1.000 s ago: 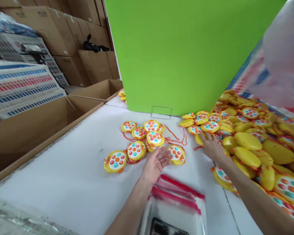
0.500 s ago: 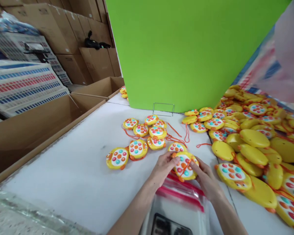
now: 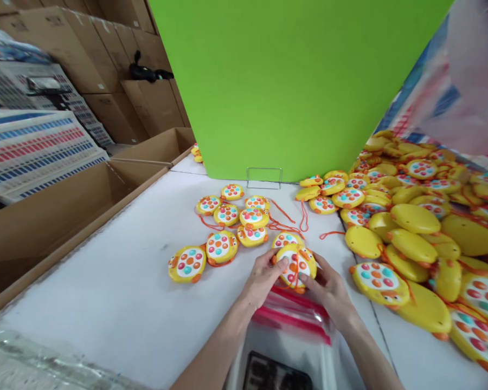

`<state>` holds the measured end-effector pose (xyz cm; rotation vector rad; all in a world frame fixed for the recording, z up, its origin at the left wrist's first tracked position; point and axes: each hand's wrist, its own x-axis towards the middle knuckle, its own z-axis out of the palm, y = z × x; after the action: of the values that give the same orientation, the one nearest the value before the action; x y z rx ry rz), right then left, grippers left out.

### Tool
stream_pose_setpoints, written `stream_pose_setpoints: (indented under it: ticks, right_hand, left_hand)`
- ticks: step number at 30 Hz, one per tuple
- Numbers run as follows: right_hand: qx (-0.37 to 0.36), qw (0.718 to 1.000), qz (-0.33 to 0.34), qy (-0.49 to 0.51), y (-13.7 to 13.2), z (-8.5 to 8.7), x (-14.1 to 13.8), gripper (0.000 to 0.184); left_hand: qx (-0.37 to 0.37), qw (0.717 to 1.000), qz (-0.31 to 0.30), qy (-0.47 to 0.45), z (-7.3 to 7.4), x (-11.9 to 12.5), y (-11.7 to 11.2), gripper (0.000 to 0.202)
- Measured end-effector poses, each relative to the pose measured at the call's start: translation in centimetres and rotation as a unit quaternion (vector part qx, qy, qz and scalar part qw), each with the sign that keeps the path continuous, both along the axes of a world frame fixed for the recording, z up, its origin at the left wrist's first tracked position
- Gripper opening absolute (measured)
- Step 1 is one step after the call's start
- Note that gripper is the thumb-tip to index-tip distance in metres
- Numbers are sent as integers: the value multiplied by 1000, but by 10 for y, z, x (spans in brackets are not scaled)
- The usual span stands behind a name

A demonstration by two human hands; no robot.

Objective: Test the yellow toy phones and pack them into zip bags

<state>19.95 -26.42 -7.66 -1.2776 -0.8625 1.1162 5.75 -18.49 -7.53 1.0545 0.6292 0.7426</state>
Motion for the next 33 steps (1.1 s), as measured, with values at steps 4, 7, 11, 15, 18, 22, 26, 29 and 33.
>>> stream_pose_setpoints:
  ticks: [4, 7, 11, 15, 18, 22, 26, 29, 33]
  right_hand:
    - [3, 998, 17, 56, 1, 3, -1, 55]
    - [16, 997, 4, 80, 0, 1, 0, 46]
    - [38, 998, 4, 51, -1, -6, 6, 42]
    - [33, 999, 26, 23, 0, -8, 9, 40]
    - [35, 997, 16, -74, -4, 3, 8, 42]
    - [11, 922, -94, -375, -29, 26, 29, 42]
    - [-52, 756, -141, -637, -61, 25, 74, 55]
    - [-127, 669, -108, -724, -70, 5, 102, 62]
    - [-115, 691, -115, -704, -62, -10, 105, 48]
  left_hand:
    - [18, 1000, -9, -16, 4, 0, 0, 39]
    - [26, 1000, -5, -9, 7, 0, -1, 36]
    - [40, 999, -24, 5, 9, 0, -3, 41]
    - [42, 999, -14, -1, 7, 3, -5, 43]
    - [-24, 998, 37, -40, 5, 0, 1, 36]
    - [-162, 953, 174, -187, 13, -14, 21, 28]
    - [-259, 931, 128, -224, 25, -21, 28, 37]
    - [-286, 942, 52, -167, 23, -12, 17, 34]
    - [-236, 966, 2, -110, 15, 0, 2, 23]
